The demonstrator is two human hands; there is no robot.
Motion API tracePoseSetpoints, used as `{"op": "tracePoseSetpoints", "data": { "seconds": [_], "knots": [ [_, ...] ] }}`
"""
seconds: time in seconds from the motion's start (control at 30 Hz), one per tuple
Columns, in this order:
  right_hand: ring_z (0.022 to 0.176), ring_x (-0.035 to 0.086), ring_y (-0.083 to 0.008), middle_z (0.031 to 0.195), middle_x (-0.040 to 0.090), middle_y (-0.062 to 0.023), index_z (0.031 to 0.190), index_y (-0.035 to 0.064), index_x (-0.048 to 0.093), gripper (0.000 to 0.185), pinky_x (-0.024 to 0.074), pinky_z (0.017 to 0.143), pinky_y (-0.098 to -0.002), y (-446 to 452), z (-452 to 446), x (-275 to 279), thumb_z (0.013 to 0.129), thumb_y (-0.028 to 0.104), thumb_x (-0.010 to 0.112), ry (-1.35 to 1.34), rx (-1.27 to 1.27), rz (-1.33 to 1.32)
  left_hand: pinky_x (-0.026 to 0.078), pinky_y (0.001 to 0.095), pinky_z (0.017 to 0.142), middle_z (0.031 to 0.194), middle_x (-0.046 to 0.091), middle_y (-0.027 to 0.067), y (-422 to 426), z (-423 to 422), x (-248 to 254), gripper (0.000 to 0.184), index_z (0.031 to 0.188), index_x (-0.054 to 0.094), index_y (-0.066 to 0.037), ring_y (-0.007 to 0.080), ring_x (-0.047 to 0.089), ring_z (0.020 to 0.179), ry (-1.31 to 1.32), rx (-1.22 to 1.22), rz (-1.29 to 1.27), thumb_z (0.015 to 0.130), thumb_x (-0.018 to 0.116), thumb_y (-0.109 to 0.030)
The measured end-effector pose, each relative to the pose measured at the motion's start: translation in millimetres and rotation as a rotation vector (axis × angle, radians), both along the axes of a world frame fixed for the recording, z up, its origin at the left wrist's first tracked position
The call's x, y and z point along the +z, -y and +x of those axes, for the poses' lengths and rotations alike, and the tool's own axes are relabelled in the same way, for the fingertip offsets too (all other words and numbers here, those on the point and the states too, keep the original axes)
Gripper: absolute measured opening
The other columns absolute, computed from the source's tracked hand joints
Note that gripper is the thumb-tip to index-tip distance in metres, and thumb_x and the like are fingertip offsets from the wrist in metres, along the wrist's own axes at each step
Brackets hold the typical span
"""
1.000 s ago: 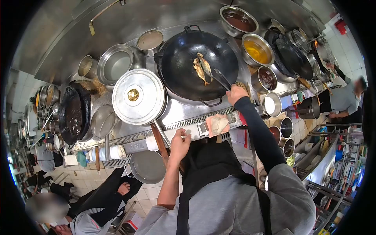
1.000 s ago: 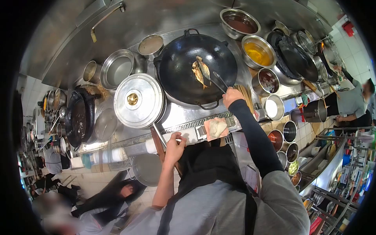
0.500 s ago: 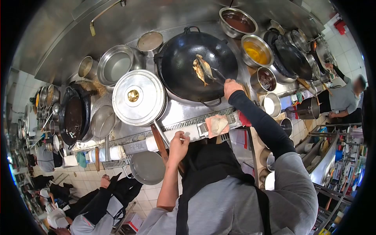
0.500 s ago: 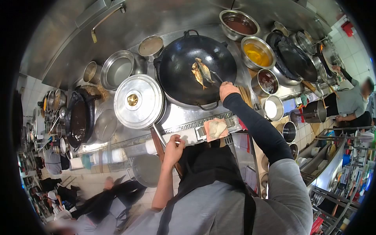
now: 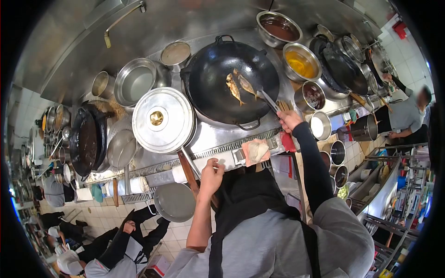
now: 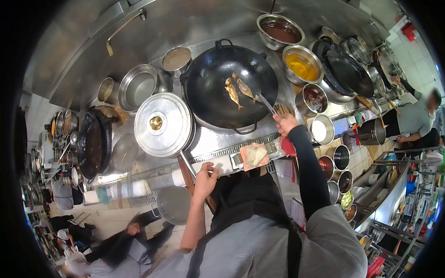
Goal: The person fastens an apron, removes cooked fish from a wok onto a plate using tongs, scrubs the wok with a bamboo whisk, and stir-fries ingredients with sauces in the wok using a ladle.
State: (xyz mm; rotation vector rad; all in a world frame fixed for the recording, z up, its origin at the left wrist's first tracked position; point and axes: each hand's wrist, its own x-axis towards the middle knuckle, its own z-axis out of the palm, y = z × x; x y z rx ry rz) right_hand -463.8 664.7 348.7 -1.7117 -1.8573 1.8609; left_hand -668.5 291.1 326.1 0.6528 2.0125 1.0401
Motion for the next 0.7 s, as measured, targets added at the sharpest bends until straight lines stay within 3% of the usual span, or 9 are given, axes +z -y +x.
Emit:
{"op": "tracePoseSetpoints", "data": {
  "seconds": [0.03, 0.13, 0.17, 0.27, 0.53, 0.63, 0.7],
  "knots": [
    [0.06, 0.063, -0.0233, 0.077, 0.065, -0.0094, 0.098, -0.0024, 0.065, 0.046, 0.0513, 0.053, -0.0388, 7, 4, 7, 0.1, 0.043, 0.066, 0.062, 0.023, 0.092, 0.057, 0.0397, 0.073, 0.096, 0.074, 0.0209, 0, 2, 0, 0.038, 0.125, 0.057, 0.007, 0.0306, 0.074, 0.08, 0.011, 0.002, 0.001, 0.097, 0.068, -0.017],
    [0.082, 0.07, -0.0409, 0.09, 0.071, -0.0238, 0.099, -0.0033, 0.066, 0.047, 0.0549, 0.073, -0.0473, 9, 4, 3, 0.098, 0.044, 0.066, 0.243, 0.338, 0.811, 0.057, 0.0395, 0.072, 0.095, 0.074, 0.0208, -3, 2, 1, 0.038, 0.124, 0.057, 0.007, 0.0298, 0.074, 0.08, 0.04, -0.008, 0.0, 0.097, 0.068, -0.017],
    [0.106, 0.064, -0.0513, 0.103, 0.069, -0.0337, 0.105, -0.0062, 0.068, 0.049, 0.0498, 0.095, -0.0522, 11, -4, 14, 0.096, 0.042, 0.067, 0.345, 0.307, 0.688, 0.057, 0.0395, 0.072, 0.094, 0.074, 0.0208, -5, 2, 2, 0.038, 0.124, 0.057, 0.007, 0.0297, 0.074, 0.08, 0.029, -0.026, -0.007, 0.097, 0.068, -0.017],
    [0.097, 0.068, -0.0496, 0.094, 0.071, -0.0318, 0.093, -0.0078, 0.068, 0.044, 0.0527, 0.09, -0.0543, 3, -15, -6, 0.094, 0.036, 0.068, 0.283, 0.384, 0.861, 0.057, 0.0395, 0.072, 0.093, 0.074, 0.021, -12, 3, 4, 0.038, 0.125, 0.057, 0.006, 0.0294, 0.074, 0.08, 0.002, -0.059, 0.0, 0.097, 0.068, -0.017],
    [0.1, 0.07, -0.0458, 0.099, 0.073, -0.0297, 0.099, -0.0045, 0.069, 0.038, 0.0553, 0.09, -0.0504, 8, -50, -26, 0.091, 0.033, 0.07, 0.358, 0.51, 0.883, 0.057, 0.0389, 0.072, 0.094, 0.074, 0.0208, -6, -3, -4, 0.037, 0.124, 0.059, 0.006, 0.0285, 0.074, 0.079, -0.005, -0.03, 0.026, 0.096, 0.068, -0.017],
    [0.098, 0.07, -0.0462, 0.098, 0.073, -0.0294, 0.103, -0.0058, 0.067, 0.04, 0.0551, 0.09, -0.0509, 18, -42, -11, 0.091, 0.033, 0.07, 0.328, 0.444, 0.838, 0.057, 0.0388, 0.074, 0.095, 0.075, 0.0184, -7, -43, -6, 0.036, 0.123, 0.061, 0.006, 0.0269, 0.074, 0.08, -0.164, 0.032, 0.058, 0.095, 0.069, -0.015],
    [0.096, 0.07, -0.0472, 0.096, 0.072, -0.0301, 0.102, -0.0055, 0.067, 0.04, 0.0548, 0.088, -0.0521, 24, -29, -6, 0.091, 0.033, 0.07, 0.338, 0.413, 0.855, 0.055, 0.0414, 0.076, 0.087, 0.072, 0.0199, -20, -87, 5, 0.028, 0.114, 0.062, 0.006, 0.0345, 0.071, 0.079, -0.476, 0.155, 0.15, 0.092, 0.069, -0.009]
  ]
}}
